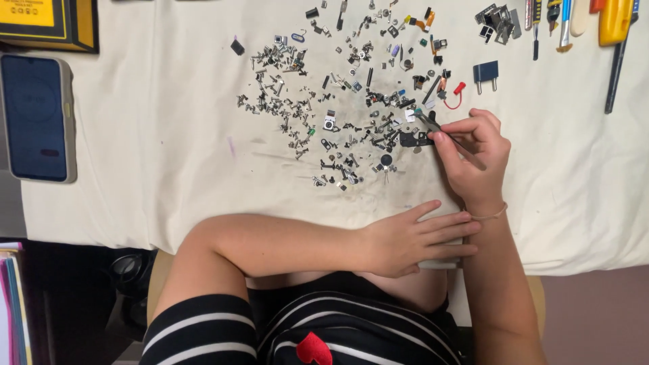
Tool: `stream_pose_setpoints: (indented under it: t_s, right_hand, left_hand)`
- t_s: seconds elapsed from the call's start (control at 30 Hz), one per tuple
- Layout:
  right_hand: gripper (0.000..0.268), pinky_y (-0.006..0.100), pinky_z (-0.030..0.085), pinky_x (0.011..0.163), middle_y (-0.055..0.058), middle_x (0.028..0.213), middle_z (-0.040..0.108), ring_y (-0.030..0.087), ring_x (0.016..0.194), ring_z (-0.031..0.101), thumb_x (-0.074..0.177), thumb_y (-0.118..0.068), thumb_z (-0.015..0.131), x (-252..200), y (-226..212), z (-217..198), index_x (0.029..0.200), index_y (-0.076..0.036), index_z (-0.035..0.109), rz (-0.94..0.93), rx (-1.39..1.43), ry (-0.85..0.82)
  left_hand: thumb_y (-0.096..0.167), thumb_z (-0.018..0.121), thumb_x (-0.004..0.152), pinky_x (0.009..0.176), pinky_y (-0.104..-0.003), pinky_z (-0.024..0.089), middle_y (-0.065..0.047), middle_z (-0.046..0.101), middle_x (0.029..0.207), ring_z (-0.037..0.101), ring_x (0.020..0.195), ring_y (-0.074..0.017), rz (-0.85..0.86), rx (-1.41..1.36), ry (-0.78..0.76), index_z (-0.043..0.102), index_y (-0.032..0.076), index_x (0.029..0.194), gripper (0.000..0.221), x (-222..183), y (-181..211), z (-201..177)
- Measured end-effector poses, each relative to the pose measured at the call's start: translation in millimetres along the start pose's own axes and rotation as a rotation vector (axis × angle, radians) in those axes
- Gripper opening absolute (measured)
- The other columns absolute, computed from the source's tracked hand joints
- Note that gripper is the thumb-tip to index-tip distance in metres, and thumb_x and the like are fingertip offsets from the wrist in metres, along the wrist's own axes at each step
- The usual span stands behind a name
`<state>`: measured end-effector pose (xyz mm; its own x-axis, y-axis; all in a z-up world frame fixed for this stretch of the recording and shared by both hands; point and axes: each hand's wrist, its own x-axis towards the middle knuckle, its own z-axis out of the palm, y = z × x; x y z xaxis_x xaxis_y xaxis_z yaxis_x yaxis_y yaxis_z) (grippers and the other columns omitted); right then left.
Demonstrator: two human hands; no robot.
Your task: Sorting through a pile of small mobile phone components using tweezers on a repair bench.
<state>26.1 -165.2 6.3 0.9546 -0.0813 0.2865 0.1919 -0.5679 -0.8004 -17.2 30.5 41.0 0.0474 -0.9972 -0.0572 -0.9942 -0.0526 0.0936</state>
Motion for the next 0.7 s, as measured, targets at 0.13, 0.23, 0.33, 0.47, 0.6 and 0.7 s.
stream_pose_setpoints:
  t_s: [0.13,0.23,0.33,0.47,0.6,0.7]
  right_hand:
    - [0.019,0.039,0.061,0.089,0.024,0.093,0.073,0.023,0.091,0.073,0.102,0.011,0.065,2.9,-11.0,5.4,0.117,0.006,0.053,0.067,0.245,0.004]
    - [0.026,0.028,0.058,0.073,0.023,0.092,0.072,0.017,0.079,0.068,0.104,0.007,0.064,2.1,-5.7,6.6,0.123,0.003,0.046,0.108,0.295,0.004]
    - [0.028,0.024,0.055,0.064,0.022,0.089,0.072,0.016,0.072,0.067,0.104,0.007,0.064,8.3,-9.1,9.8,0.122,0.003,0.043,0.113,0.37,0.03]
    - [0.023,0.023,0.053,0.06,0.02,0.087,0.068,0.019,0.075,0.067,0.106,0.008,0.061,55.4,-38.2,27.6,0.121,0.002,0.044,0.072,0.421,0.004]
    - [0.017,0.026,0.059,0.057,0.02,0.099,0.063,0.026,0.09,0.074,0.109,0.011,0.06,116.7,-60.1,74.0,0.121,0.006,0.049,-0.121,0.402,-0.061]
    - [0.017,0.027,0.059,0.068,0.02,0.092,0.072,0.021,0.085,0.074,0.106,0.006,0.06,160.2,-71.3,112.6,0.119,-0.002,0.051,-0.156,0.359,-0.056]
  left_hand:
    - [0.064,0.076,0.102,0.131,-0.049,0.014,-0.012,0.001,0.174,-0.002,0.16,-0.0256,0.01,0.014,0.012,0.002,0.019,0.168,0.108,0.4,-1.4,1.6]
    - [0.068,0.081,0.098,0.131,-0.047,0.015,-0.012,0.004,0.174,0.001,0.16,-0.0249,-0.015,0.027,0.038,0.002,0.022,0.167,0.115,3.9,3.3,9.3]
    - [0.072,0.087,0.093,0.132,-0.045,0.016,-0.01,0.002,0.174,0.002,0.16,-0.0241,-0.077,0.023,0.066,0.004,0.026,0.168,0.121,10.1,13.6,21.6]
    - [0.056,0.082,0.085,0.132,-0.043,0.032,-0.008,0.015,0.173,0.022,0.163,-0.0227,-0.229,-0.051,0.279,0.021,0.035,0.165,0.102,12.9,15.9,35.4]
    - [0.058,0.099,0.083,0.141,-0.05,0.043,-0.013,0.036,0.17,0.042,0.164,-0.0227,-0.311,-0.416,0.601,0.038,0.03,0.16,0.102,10.7,28.5,43.5]
    - [0.006,0.07,0.078,0.142,-0.068,0.036,-0.012,0.025,0.173,0.037,0.167,-0.032,-0.22,-0.639,0.783,0.032,0.025,0.163,0.095,17.5,36.6,71.3]
